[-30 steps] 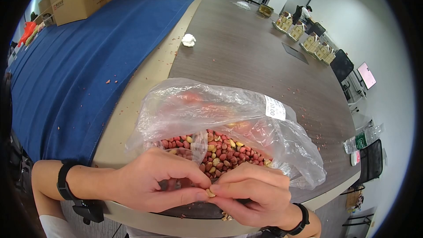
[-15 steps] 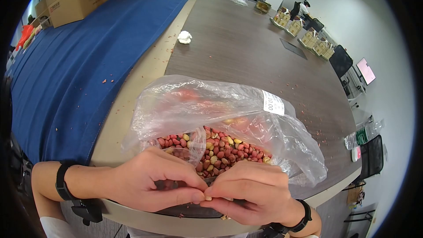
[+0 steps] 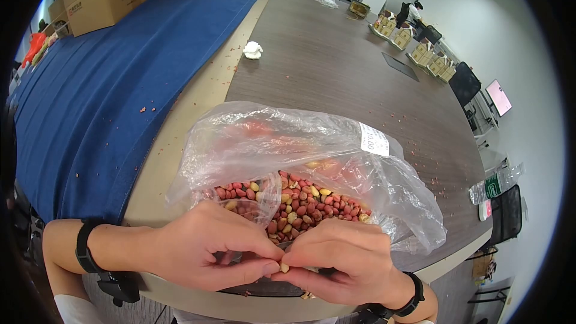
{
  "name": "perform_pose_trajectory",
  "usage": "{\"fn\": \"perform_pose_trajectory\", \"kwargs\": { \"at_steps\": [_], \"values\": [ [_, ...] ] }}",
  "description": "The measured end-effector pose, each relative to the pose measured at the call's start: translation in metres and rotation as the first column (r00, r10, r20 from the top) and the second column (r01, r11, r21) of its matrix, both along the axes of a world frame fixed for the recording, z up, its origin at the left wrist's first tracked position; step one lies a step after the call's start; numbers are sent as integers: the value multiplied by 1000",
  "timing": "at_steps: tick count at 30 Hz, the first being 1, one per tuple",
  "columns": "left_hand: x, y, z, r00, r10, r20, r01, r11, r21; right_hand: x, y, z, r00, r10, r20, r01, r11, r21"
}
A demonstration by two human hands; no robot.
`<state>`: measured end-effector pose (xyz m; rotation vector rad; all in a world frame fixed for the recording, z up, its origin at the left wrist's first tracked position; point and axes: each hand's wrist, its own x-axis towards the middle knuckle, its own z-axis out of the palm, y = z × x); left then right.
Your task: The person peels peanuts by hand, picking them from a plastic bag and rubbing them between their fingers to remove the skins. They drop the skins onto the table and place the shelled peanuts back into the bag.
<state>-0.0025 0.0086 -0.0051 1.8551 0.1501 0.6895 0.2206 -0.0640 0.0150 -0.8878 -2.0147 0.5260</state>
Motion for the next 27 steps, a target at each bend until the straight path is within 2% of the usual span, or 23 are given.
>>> {"fn": "perform_pose_trajectory", "kwargs": {
  "at_steps": [2, 12, 17, 27],
  "values": [
    [0, 0, -1, 999, 29, 39, -32, 997, 74, 0, 0, -1, 1000, 11, -17, -11, 1000, -6],
    [0, 0, -1, 998, 27, 64, -33, 995, 93, -1, 0, -1, 998, 43, -36, -44, 999, -22],
    [0, 0, 3, 999, 24, 29, -24, 1000, 15, 0, 0, -1, 999, 29, -25, -29, 999, -16],
    [0, 0, 3, 998, 55, -29, -56, 998, -26, 0, 0, -4, 1000, 11, 0, -11, 1000, 3]
  ]
}}
